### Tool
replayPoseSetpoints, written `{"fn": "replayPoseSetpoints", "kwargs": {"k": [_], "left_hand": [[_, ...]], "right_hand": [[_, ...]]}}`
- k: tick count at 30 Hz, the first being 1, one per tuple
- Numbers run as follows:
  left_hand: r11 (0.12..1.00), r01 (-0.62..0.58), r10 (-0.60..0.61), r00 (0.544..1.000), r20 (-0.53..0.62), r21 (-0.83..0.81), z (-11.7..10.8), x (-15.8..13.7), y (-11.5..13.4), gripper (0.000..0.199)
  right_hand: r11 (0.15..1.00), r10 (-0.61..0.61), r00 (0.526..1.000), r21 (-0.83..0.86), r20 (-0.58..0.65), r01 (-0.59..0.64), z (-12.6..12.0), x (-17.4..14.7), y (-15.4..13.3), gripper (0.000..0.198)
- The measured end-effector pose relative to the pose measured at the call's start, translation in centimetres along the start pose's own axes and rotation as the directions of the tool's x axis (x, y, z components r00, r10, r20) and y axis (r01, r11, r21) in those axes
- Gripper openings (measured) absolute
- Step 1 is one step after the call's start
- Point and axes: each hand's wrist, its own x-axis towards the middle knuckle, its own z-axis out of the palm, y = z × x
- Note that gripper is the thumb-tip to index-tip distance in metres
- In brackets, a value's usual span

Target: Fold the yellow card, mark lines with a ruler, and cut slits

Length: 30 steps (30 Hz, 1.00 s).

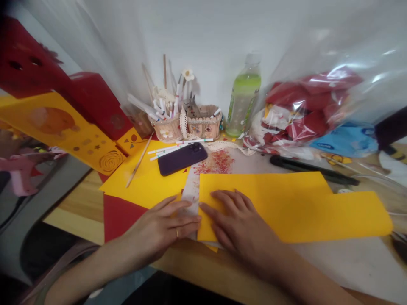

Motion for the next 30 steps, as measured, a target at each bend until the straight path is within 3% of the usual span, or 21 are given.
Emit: {"fn": "replayPoseSetpoints", "kwargs": {"k": [3,12,18,21,23,26,30], "left_hand": [[0.999,-0.037,0.036,0.99,0.14,0.007,-0.7,0.1,-1.4,0.026],[0.972,-0.153,0.122,0.977,0.176,0.179,-1.4,1.5,-2.8,0.022],[0.834,-0.348,0.254,0.931,0.262,0.429,-1.9,1.3,-1.0,0.03],[0.792,-0.414,0.314,0.906,0.284,0.449,-1.9,1.4,-1.0,0.03],[0.842,-0.368,0.3,0.927,0.224,0.395,-1.4,1.4,-1.5,0.028],[0.954,-0.204,0.191,0.978,0.083,0.218,-0.5,1.0,-2.2,0.025],[0.987,-0.126,0.126,0.992,0.001,0.103,0.0,1.0,-2.2,0.023]], "right_hand": [[1.0,0.016,1.0,-0.003,-0.006,-0.016,0.0,0.5,0.1,0.04],[0.998,0.045,0.999,-0.048,-0.002,-0.045,0.1,2.5,1.1,0.036],[0.999,0.051,0.999,-0.018,0.005,-0.05,0.1,2.2,1.0,0.04],[0.998,0.063,0.998,-0.012,0.009,-0.063,0.0,2.3,0.9,0.041],[0.998,0.069,0.998,-0.013,0.008,-0.068,0.0,2.3,0.8,0.041],[0.997,0.078,0.997,-0.004,0.002,-0.078,-0.2,2.2,0.7,0.043],[0.995,0.101,0.995,0.022,-0.017,-0.101,-0.2,2.2,-0.2,0.043]]}}
